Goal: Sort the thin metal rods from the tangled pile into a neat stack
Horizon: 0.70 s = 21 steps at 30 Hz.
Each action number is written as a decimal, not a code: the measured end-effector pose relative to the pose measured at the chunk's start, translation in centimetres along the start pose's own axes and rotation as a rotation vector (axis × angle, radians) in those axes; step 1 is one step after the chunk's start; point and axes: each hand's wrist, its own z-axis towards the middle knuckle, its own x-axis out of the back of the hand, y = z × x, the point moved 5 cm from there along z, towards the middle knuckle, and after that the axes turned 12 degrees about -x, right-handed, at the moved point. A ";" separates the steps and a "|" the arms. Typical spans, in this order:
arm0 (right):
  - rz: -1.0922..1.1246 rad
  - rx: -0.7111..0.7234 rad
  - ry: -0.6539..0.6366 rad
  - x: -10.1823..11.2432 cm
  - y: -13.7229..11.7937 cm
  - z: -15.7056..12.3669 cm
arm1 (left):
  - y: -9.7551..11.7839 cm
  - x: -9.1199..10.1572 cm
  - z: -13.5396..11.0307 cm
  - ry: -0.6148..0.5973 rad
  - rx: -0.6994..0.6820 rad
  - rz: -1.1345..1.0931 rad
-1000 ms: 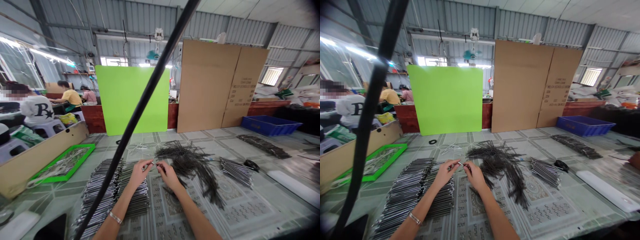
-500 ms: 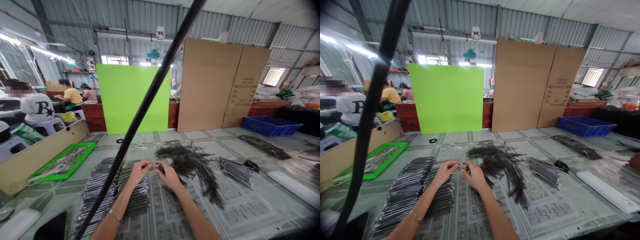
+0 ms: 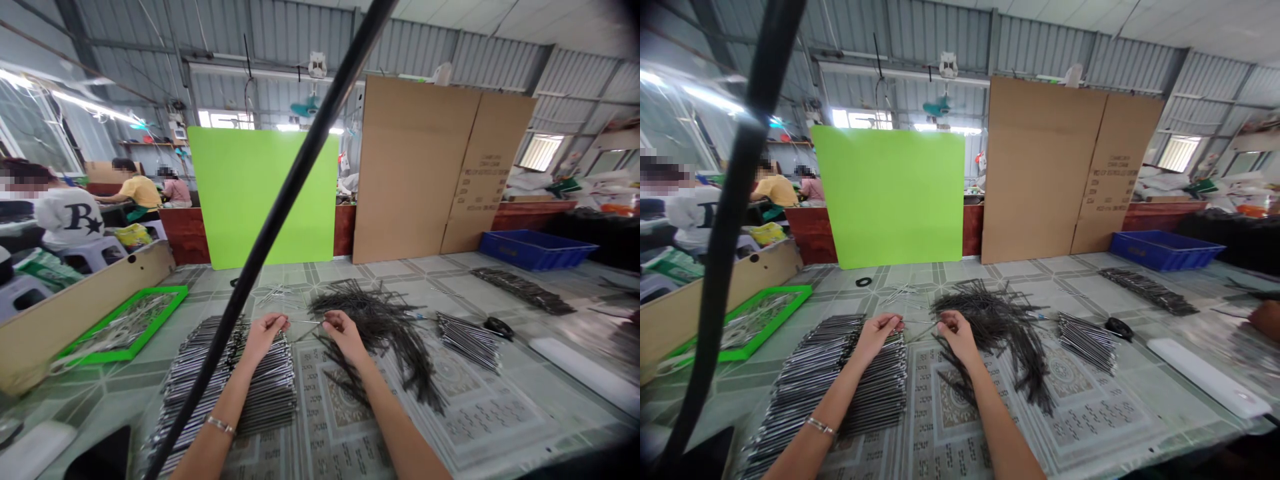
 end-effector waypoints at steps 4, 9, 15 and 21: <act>0.246 -0.149 -0.079 -0.4 0.8 0.1 | 0.0 -0.4 -0.1 -0.008 0.005 -0.023; 0.433 -0.196 -0.119 -0.8 0.7 -0.3 | -0.2 -0.5 -0.2 -0.005 0.013 -0.037; 0.610 -0.263 -0.154 -1.2 0.4 -0.7 | -0.4 -0.4 -0.2 -0.005 0.009 -0.045; 0.605 -0.154 -0.108 -1.1 1.1 -0.1 | -0.6 -0.4 -0.2 0.000 0.005 -0.044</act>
